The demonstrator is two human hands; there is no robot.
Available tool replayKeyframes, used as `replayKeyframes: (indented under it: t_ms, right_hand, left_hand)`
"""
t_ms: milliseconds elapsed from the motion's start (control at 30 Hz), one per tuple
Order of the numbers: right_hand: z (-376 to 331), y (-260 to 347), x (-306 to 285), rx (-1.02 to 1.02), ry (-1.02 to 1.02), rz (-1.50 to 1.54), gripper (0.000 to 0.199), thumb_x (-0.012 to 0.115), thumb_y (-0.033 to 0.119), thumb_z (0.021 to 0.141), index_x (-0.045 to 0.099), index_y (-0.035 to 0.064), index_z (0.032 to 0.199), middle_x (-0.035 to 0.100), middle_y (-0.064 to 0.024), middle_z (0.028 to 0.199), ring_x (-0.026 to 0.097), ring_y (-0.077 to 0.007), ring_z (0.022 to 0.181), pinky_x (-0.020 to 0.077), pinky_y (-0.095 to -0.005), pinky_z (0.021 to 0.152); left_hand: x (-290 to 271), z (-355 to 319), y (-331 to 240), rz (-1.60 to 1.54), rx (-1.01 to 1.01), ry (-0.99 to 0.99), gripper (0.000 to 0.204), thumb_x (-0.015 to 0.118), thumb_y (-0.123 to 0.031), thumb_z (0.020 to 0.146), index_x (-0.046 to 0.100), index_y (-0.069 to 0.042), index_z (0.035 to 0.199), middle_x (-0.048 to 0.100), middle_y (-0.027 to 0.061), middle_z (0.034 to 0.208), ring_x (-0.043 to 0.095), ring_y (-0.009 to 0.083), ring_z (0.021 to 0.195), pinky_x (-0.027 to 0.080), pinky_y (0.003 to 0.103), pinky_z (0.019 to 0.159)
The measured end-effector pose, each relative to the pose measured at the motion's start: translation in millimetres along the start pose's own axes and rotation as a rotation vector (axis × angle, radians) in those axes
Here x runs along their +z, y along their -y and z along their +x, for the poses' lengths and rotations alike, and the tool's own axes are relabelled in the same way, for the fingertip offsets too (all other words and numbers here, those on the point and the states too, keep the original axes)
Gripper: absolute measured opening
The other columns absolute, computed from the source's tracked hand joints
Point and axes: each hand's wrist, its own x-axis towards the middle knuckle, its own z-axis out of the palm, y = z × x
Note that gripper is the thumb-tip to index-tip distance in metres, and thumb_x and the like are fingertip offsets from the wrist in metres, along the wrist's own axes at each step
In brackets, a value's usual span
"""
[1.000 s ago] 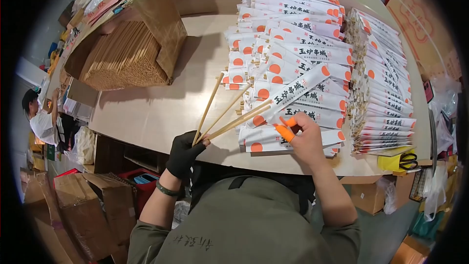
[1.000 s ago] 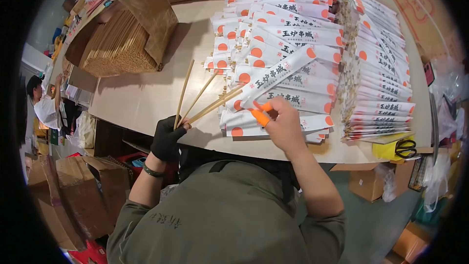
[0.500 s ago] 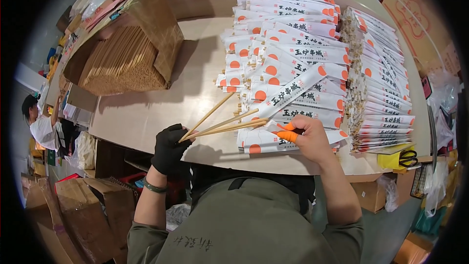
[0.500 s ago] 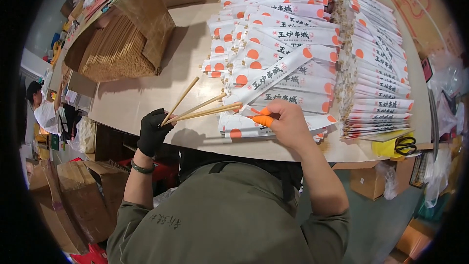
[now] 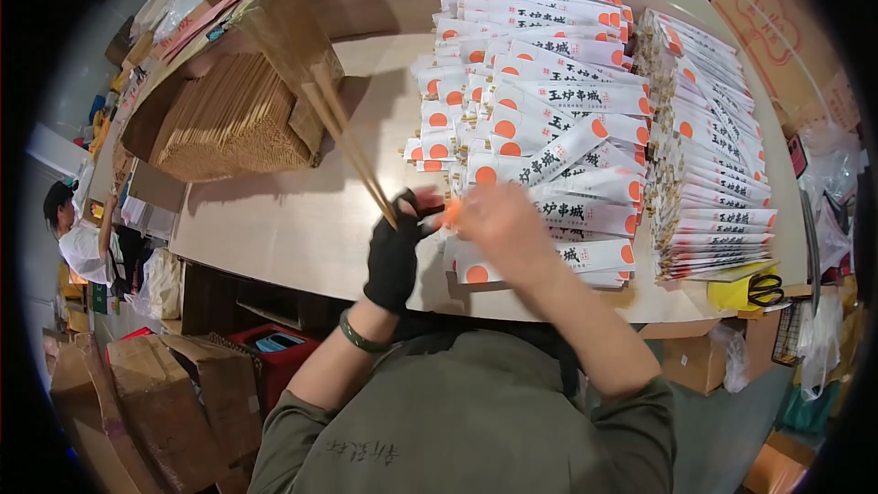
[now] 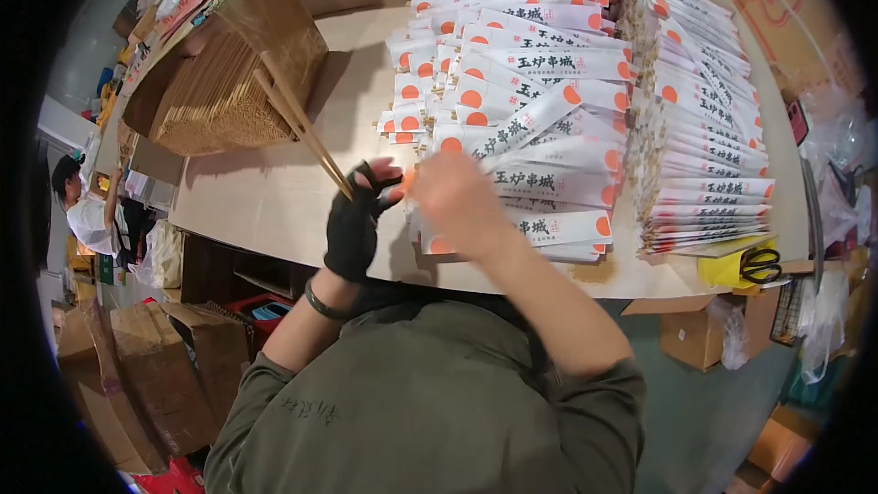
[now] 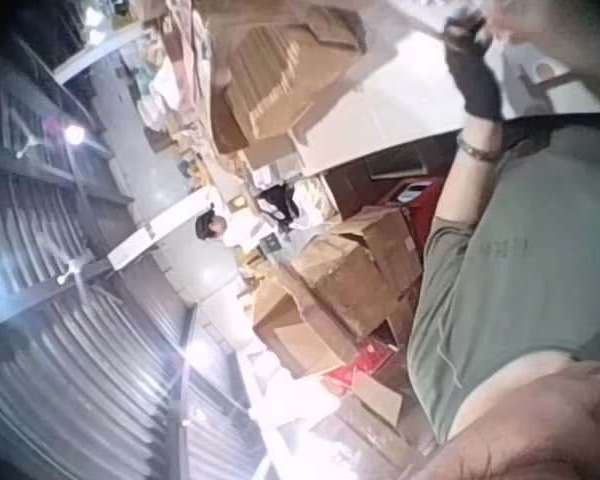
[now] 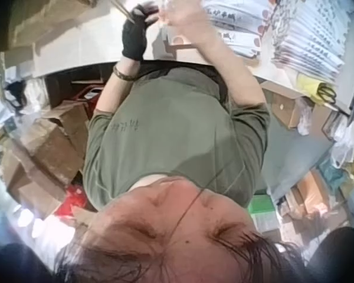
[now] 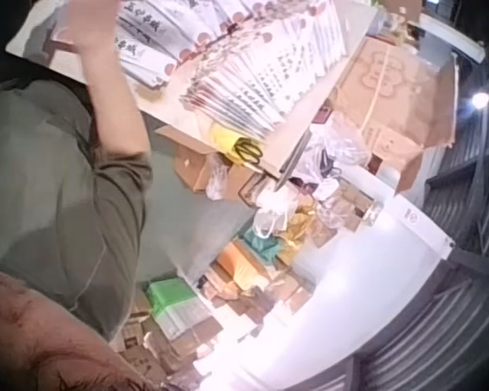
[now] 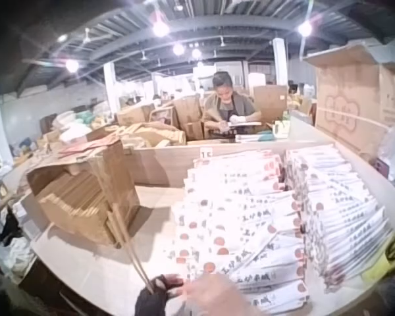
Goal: Manually sorting and placing bundles of wooden sticks into printed paper sleeves.
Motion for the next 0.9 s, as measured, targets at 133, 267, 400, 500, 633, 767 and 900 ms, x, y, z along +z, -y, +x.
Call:
replayKeyframes:
  t_ms: [133,267,400,500,633,767,900]
  right_hand:
    - [-23,1,-32,0.088,0.09,0.01,0.021,0.068,0.011,0.072,0.06,0.0008,0.088,0.055,-0.0086,0.083,0.055,-0.0266,0.077,0.0443,-0.0377,0.065]
    - [-85,19,-6,-0.033,0.307,-0.072,0.017,0.068,0.01,0.075,0.06,-0.0013,0.085,0.056,-0.0089,0.082,0.056,-0.0253,0.074,0.0448,-0.0346,0.063]
    - [-95,21,0,0.063,0.145,0.011,0.011,0.069,0.006,0.076,0.062,0.0004,0.082,0.057,-0.0092,0.08,0.057,-0.0253,0.071,0.0464,-0.034,0.06]
    - [-89,22,-7,0.173,0.115,0.097,0.012,0.071,0.006,0.075,0.063,0.0017,0.082,0.058,-0.0085,0.08,0.057,-0.0259,0.07,0.0466,-0.0348,0.06]
    - [-77,12,-13,0.427,-0.012,0.238,0.015,0.074,0.008,0.074,0.063,0.0021,0.082,0.057,-0.0094,0.078,0.055,-0.0263,0.068,0.0444,-0.0331,0.059]
    - [-52,2,-38,0.84,-0.008,0.488,0.015,0.076,0.009,0.078,0.063,0.0009,0.08,0.053,-0.0025,0.073,0.049,-0.0124,0.064,0.0396,-0.0263,0.058]
    - [-48,-2,-40,0.804,-0.051,0.663,0.014,0.077,0.009,0.078,0.065,0.0009,0.081,0.052,0.0003,0.073,0.048,-0.0081,0.064,0.0391,-0.0244,0.058]
  left_hand:
    - [-60,18,22,0.225,-0.21,-0.113,0.039,0.047,-0.042,0.099,0.062,-0.007,0.108,0.042,-0.0056,0.062,0.037,0.0044,0.05,0.031,0.022,0.047]
    - [-74,0,35,0.112,-0.231,-0.14,0.039,0.049,-0.04,0.098,0.061,-0.005,0.108,0.039,-0.0067,0.062,0.034,0.0031,0.048,0.026,0.02,0.045]
    - [-68,-12,28,0.0,-0.233,-0.105,0.036,0.051,-0.033,0.099,0.061,0.0,0.111,0.041,-0.0069,0.063,0.033,0.0024,0.05,0.024,0.019,0.046]
    - [-69,-23,26,0.03,-0.28,-0.031,0.031,0.054,-0.027,0.098,0.063,0.001,0.106,0.047,-0.0057,0.066,0.036,0.0017,0.053,0.026,0.018,0.048]
    - [-79,-36,19,0.124,-0.299,0.006,0.028,0.057,-0.026,0.096,0.066,0.001,0.095,0.05,-0.0062,0.068,0.036,0.0016,0.057,0.028,0.019,0.053]
    - [-83,-42,1,0.206,-0.304,0.044,0.018,0.061,-0.017,0.089,0.063,0.0,0.083,0.052,-0.0053,0.069,0.045,0.0037,0.066,0.036,0.019,0.062]
    - [-98,-43,-2,0.205,-0.26,0.133,0.017,0.06,-0.014,0.089,0.062,0.0,0.079,0.054,-0.0034,0.071,0.048,0.0055,0.068,0.039,0.02,0.064]
